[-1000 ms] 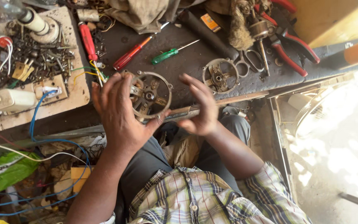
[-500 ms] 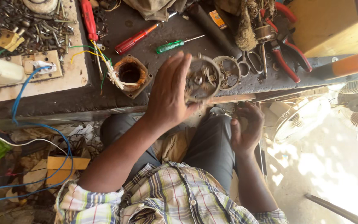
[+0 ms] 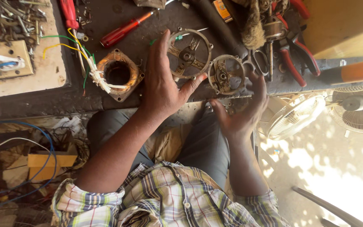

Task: The person assembles a small electrical motor by hand, fitting a rotor into a stator and securing it with a metal plate. They use a screwdriver to tighten screws and a rag to wipe the components, working on a cluttered workbench.

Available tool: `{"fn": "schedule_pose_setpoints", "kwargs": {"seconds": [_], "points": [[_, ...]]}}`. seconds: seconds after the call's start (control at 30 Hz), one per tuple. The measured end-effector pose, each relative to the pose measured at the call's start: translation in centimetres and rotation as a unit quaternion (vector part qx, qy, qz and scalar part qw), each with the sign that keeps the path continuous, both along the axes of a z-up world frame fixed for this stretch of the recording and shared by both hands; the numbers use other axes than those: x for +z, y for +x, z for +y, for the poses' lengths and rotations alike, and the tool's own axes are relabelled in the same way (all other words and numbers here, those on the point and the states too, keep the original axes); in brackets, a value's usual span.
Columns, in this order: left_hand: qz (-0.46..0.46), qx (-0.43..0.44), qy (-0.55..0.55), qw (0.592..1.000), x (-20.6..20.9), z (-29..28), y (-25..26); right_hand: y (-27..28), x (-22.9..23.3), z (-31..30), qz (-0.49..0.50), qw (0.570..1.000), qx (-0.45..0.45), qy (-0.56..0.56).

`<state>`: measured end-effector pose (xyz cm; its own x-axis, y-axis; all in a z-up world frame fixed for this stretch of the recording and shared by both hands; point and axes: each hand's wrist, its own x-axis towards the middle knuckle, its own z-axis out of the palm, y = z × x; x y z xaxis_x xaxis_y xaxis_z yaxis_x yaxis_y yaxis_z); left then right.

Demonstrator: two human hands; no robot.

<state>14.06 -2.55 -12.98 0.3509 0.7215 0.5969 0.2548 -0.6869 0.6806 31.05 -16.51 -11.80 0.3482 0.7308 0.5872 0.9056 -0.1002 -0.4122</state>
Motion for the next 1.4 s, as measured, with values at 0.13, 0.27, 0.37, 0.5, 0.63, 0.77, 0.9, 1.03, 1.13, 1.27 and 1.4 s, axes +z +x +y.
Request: {"fn": "schedule_pose_setpoints", "kwargs": {"seconds": [0.13, 0.27, 0.37, 0.5, 0.63, 0.77, 0.9, 1.03, 1.13, 1.27, 1.4], "points": [[-0.018, -0.007, -0.009, 1.000, 0.3, 0.0, -0.1, -0.1, 0.4, 1.6, 0.031, 0.998, 0.008, -0.051], [-0.016, 0.002, -0.006, 1.000, 0.6, 0.0, -0.1, 0.1, -0.7, 2.0, 0.100, 0.993, 0.054, -0.019], [-0.023, -0.012, -0.014, 1.000, 0.6, 0.0, -0.2, 0.5, -1.2, 1.9, 0.116, 0.990, 0.076, 0.002], [-0.022, -0.010, -0.009, 1.000, 0.4, 0.0, -0.3, 1.6, -0.7, 1.8, 0.081, 0.992, 0.095, 0.005], [-0.009, -0.014, -0.027, 1.000, 0.5, -0.1, -0.4, 2.4, 0.7, 1.2, 0.059, 0.992, 0.108, -0.013], [-0.011, -0.016, -0.019, 1.000, 0.3, -0.1, -0.4, 3.2, 2.2, 1.5, 0.045, 0.990, 0.130, -0.016], [-0.012, -0.015, -0.020, 1.000, 0.1, 0.1, -0.3, 3.2, 3.3, 1.7, 0.038, 0.990, 0.136, -0.013], [-0.023, -0.011, -0.008, 1.000, 0.1, 0.1, -0.2, 2.8, 3.5, 1.6, 0.026, 0.992, 0.122, -0.012], [-0.009, -0.003, -0.001, 1.000, 0.4, 0.0, -0.2, 2.6, 3.6, 1.5, 0.009, 0.993, 0.113, -0.019], [0.022, -0.008, -0.009, 1.000, 0.6, 0.0, -0.4, 2.7, 3.5, 1.5, 0.014, 0.993, 0.117, -0.013], [0.030, -0.011, -0.009, 0.999, 0.5, 0.1, -0.2, 3.0, 3.6, 1.4, 0.020, 0.994, 0.108, -0.014]]}}
